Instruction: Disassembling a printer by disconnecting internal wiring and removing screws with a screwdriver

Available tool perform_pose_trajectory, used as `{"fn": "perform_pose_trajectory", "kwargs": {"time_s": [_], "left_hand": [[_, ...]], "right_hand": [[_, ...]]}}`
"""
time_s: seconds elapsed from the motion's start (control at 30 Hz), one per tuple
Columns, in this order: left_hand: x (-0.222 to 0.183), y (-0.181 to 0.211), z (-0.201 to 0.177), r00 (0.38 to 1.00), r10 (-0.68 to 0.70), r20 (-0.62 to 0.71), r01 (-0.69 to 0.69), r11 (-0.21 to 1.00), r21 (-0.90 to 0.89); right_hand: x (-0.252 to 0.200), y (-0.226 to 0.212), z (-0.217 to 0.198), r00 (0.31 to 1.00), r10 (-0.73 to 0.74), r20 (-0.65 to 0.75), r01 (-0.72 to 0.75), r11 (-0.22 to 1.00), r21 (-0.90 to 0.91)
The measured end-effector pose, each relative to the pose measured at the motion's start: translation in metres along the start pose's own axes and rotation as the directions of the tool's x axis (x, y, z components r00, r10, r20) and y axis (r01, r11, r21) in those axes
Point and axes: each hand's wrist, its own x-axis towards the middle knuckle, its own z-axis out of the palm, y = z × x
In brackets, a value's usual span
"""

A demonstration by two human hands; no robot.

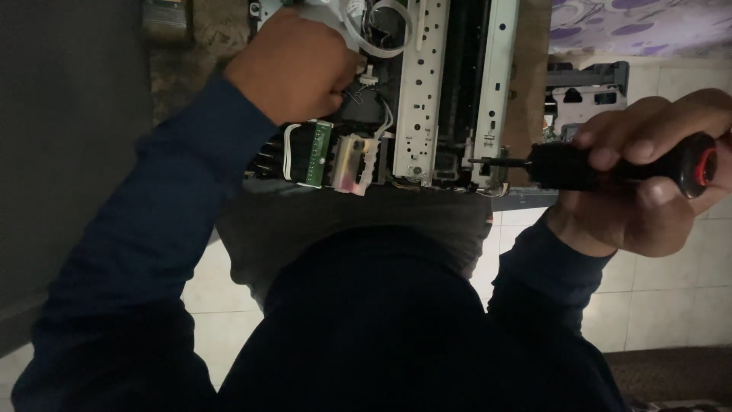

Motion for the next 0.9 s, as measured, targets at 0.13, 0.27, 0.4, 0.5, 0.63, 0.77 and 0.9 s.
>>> {"fn": "perform_pose_trajectory", "kwargs": {"time_s": [0.13,0.27,0.4,0.5,0.63,0.77,0.9], "left_hand": [[0.0,0.0,-0.002,0.999,-0.007,0.04,0.005,0.998,0.065],[-0.011,-0.002,-0.026,1.0,-0.03,0.002,0.03,0.991,-0.133],[-0.037,0.019,-0.102,0.998,-0.047,-0.046,0.022,0.893,-0.449],[-0.053,0.066,-0.162,0.993,-0.113,-0.045,0.063,0.796,-0.602],[-0.061,0.128,-0.189,0.932,0.079,-0.353,-0.338,0.537,-0.773],[-0.055,0.17,-0.189,0.992,0.116,-0.055,-0.098,0.409,-0.907],[-0.048,0.179,-0.182,0.969,0.181,0.17,0.107,0.31,-0.945]], "right_hand": [[-0.002,0.002,-0.008,0.999,-0.014,0.036,0.014,1.0,-0.016],[0.0,-0.002,0.006,0.999,0.009,-0.034,-0.011,0.998,-0.057],[0.004,-0.002,0.013,0.998,-0.01,-0.064,0.008,1.0,-0.025],[0.005,-0.004,0.011,0.991,0.026,-0.132,-0.028,1.0,-0.012],[0.002,0.002,0.005,0.997,0.078,0.0,-0.078,0.996,-0.035],[-0.003,0.001,0.025,0.978,0.133,-0.16,-0.142,0.989,-0.045],[-0.018,0.008,0.01,0.993,0.027,0.111,-0.024,0.999,-0.03]]}}
